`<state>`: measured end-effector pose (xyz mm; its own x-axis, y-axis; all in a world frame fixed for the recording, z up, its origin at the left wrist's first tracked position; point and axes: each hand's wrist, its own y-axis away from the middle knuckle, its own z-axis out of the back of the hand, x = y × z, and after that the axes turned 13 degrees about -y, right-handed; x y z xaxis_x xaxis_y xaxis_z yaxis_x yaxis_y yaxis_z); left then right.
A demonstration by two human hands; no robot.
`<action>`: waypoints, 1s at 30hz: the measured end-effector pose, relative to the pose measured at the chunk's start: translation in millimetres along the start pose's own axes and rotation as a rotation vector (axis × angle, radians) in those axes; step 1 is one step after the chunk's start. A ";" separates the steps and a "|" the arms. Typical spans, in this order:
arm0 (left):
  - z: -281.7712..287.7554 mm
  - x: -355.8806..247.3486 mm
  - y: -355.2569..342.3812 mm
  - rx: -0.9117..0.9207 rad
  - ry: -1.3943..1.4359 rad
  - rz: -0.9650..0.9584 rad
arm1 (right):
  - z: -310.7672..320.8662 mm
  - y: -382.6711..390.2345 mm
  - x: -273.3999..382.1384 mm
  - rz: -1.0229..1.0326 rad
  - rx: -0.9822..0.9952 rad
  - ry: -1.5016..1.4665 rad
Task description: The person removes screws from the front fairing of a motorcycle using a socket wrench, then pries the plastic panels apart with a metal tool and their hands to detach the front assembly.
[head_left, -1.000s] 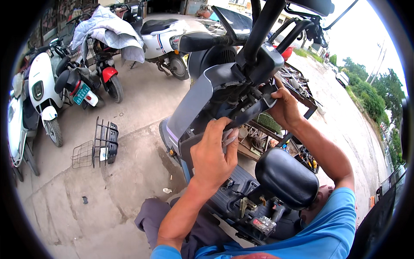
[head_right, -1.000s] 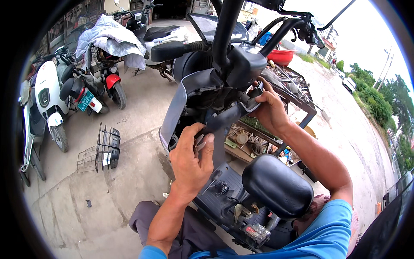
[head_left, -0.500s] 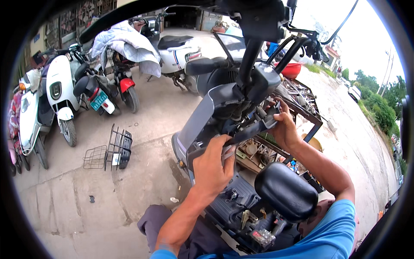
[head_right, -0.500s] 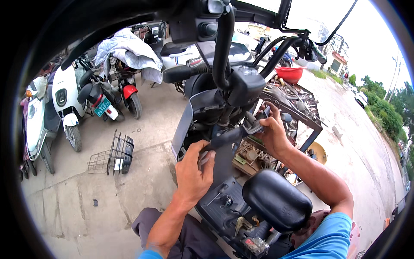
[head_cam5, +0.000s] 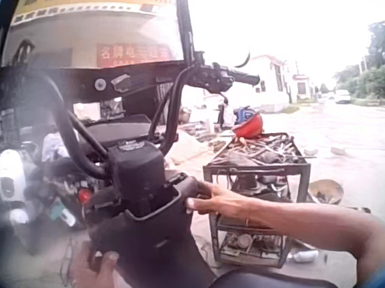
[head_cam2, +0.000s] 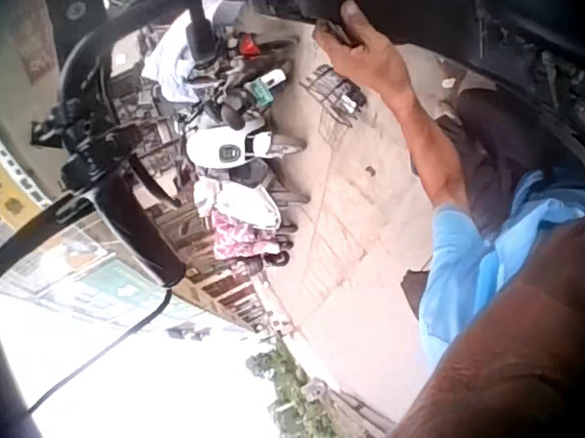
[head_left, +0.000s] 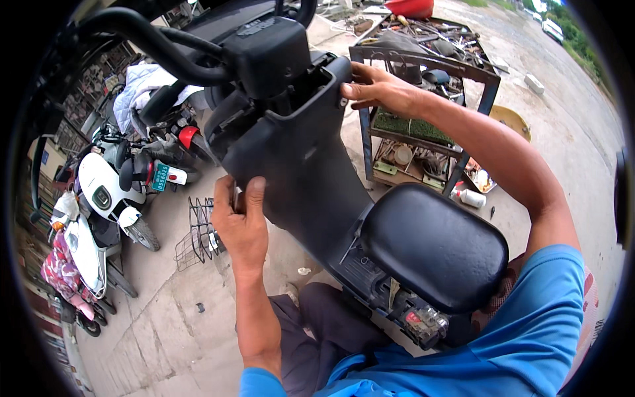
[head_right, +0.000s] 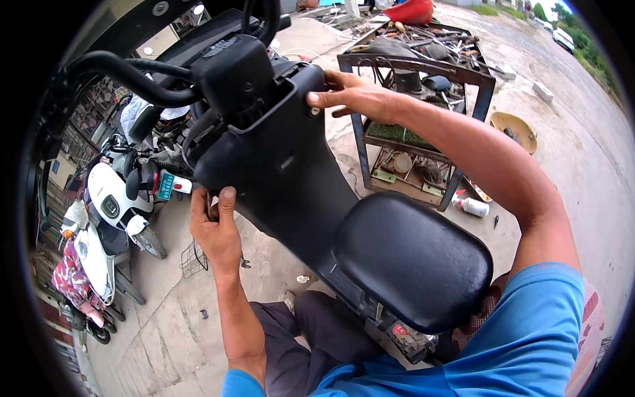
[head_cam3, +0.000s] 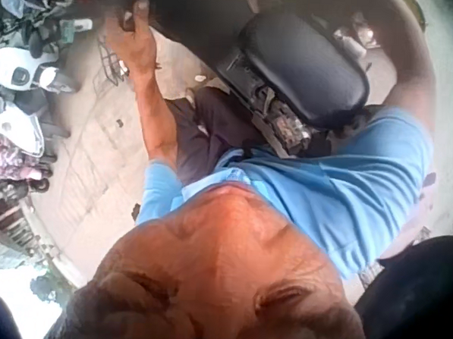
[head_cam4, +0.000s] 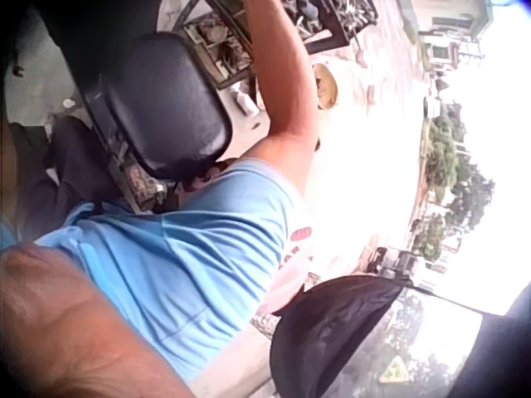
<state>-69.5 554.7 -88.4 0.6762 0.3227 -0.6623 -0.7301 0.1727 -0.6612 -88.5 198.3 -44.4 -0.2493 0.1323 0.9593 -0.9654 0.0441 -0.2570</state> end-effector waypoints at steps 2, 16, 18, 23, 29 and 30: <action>1.9 -1.0 3.3 -0.059 -0.038 0.027 | -14.8 -1.0 9.0 0.022 0.087 0.120; -5.4 5.4 9.3 -0.051 -0.080 -0.002 | -16.9 -1.9 -25.7 0.235 -0.057 -0.012; -9.3 0.7 9.2 -0.061 -0.127 0.003 | -9.4 -5.7 -24.2 0.202 0.004 -0.001; -18.9 0.3 7.5 -0.114 -0.171 -0.005 | -5.5 -15.2 -31.5 0.204 0.016 0.145; -9.8 4.5 7.5 -0.153 -0.193 -0.047 | -28.8 12.0 -26.1 0.241 -0.036 0.062; -9.6 7.1 6.9 -0.121 -0.179 -0.025 | -27.6 11.7 -25.2 0.246 -0.051 0.055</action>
<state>-68.7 549.2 -101.1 0.6579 0.4816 -0.5789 -0.6885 0.0732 -0.7215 -91.5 222.9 -74.9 -0.4704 0.1984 0.8599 -0.8708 0.0534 -0.4887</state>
